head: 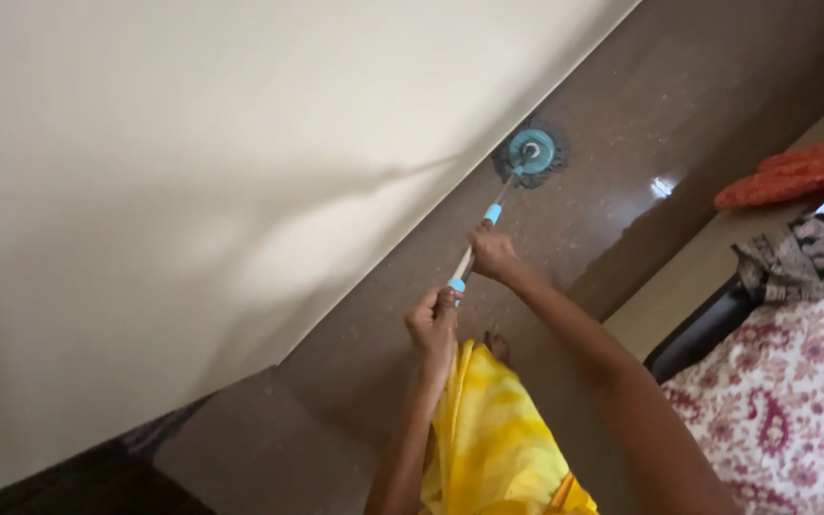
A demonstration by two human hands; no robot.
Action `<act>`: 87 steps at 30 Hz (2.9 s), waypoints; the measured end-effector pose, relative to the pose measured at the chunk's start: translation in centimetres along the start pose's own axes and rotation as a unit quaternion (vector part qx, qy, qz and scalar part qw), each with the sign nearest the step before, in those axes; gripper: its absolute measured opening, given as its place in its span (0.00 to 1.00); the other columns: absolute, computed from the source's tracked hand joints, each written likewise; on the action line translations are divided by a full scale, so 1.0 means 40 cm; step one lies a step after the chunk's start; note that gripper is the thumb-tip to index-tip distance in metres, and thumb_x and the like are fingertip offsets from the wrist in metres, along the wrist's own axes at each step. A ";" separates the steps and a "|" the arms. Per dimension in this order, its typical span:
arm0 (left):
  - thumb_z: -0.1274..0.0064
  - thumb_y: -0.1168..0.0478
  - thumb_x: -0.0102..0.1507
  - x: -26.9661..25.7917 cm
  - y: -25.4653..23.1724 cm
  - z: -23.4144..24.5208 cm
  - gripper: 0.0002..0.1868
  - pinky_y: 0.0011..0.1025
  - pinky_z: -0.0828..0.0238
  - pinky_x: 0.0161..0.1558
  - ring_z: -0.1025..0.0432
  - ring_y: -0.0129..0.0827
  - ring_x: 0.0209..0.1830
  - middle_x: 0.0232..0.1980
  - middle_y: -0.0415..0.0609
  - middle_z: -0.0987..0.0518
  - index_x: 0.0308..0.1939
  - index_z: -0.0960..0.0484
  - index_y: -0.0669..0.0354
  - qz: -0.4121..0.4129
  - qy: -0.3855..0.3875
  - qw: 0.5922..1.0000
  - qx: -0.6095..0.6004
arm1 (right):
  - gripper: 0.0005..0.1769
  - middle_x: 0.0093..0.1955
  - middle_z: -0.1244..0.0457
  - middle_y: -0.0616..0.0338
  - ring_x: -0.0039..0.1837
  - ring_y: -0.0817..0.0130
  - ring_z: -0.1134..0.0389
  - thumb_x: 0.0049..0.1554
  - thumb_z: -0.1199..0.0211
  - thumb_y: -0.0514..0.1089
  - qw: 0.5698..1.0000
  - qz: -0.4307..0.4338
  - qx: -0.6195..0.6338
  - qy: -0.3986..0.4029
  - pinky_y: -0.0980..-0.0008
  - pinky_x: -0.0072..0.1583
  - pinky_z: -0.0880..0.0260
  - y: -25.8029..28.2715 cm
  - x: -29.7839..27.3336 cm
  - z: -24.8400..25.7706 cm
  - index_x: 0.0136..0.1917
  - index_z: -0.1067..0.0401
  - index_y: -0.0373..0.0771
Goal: Mop the floor of a bedroom using a spray mop.
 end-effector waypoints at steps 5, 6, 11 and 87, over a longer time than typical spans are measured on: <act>0.49 0.59 0.72 -0.160 -0.050 0.240 0.13 0.21 0.51 0.23 0.43 0.15 0.21 0.22 0.33 0.35 0.37 0.17 0.63 -0.017 -0.011 0.999 -0.026 | 0.13 0.41 0.34 0.46 0.45 0.44 0.30 0.46 0.31 0.47 0.993 0.092 0.047 -0.056 0.49 0.45 0.28 0.261 -0.111 -0.095 0.38 0.31 0.39; 0.50 0.60 0.71 -0.190 -0.065 0.307 0.12 0.21 0.50 0.23 0.42 0.15 0.20 0.21 0.34 0.35 0.36 0.17 0.63 -0.017 -0.029 0.999 -0.017 | 0.12 0.40 0.34 0.45 0.45 0.44 0.30 0.45 0.31 0.46 0.994 0.093 0.053 -0.037 0.48 0.46 0.28 0.325 -0.128 -0.142 0.38 0.31 0.38; 0.52 0.63 0.71 -0.363 -0.075 0.715 0.12 0.21 0.50 0.23 0.43 0.15 0.19 0.21 0.34 0.36 0.36 0.19 0.64 0.033 -0.059 0.996 -0.063 | 0.09 0.39 0.34 0.46 0.48 0.44 0.31 0.42 0.33 0.43 0.993 0.099 0.036 0.059 0.49 0.47 0.28 0.743 -0.239 -0.290 0.36 0.28 0.39; 0.54 0.70 0.68 -0.556 -0.071 1.201 0.09 0.26 0.43 0.13 0.33 0.27 0.12 0.21 0.55 0.23 0.32 0.23 0.66 -0.050 -0.033 0.998 -0.025 | 0.07 0.35 0.33 0.48 0.40 0.45 0.29 0.48 0.34 0.44 0.999 -0.021 0.033 0.007 0.49 0.41 0.28 1.178 -0.585 -0.423 0.35 0.27 0.40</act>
Point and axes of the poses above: each hand's wrist, its own x-axis towards the middle knuckle, its own z-axis out of the back of the hand, y = z × x, the point moved 4 cm from there along x, towards the middle knuckle
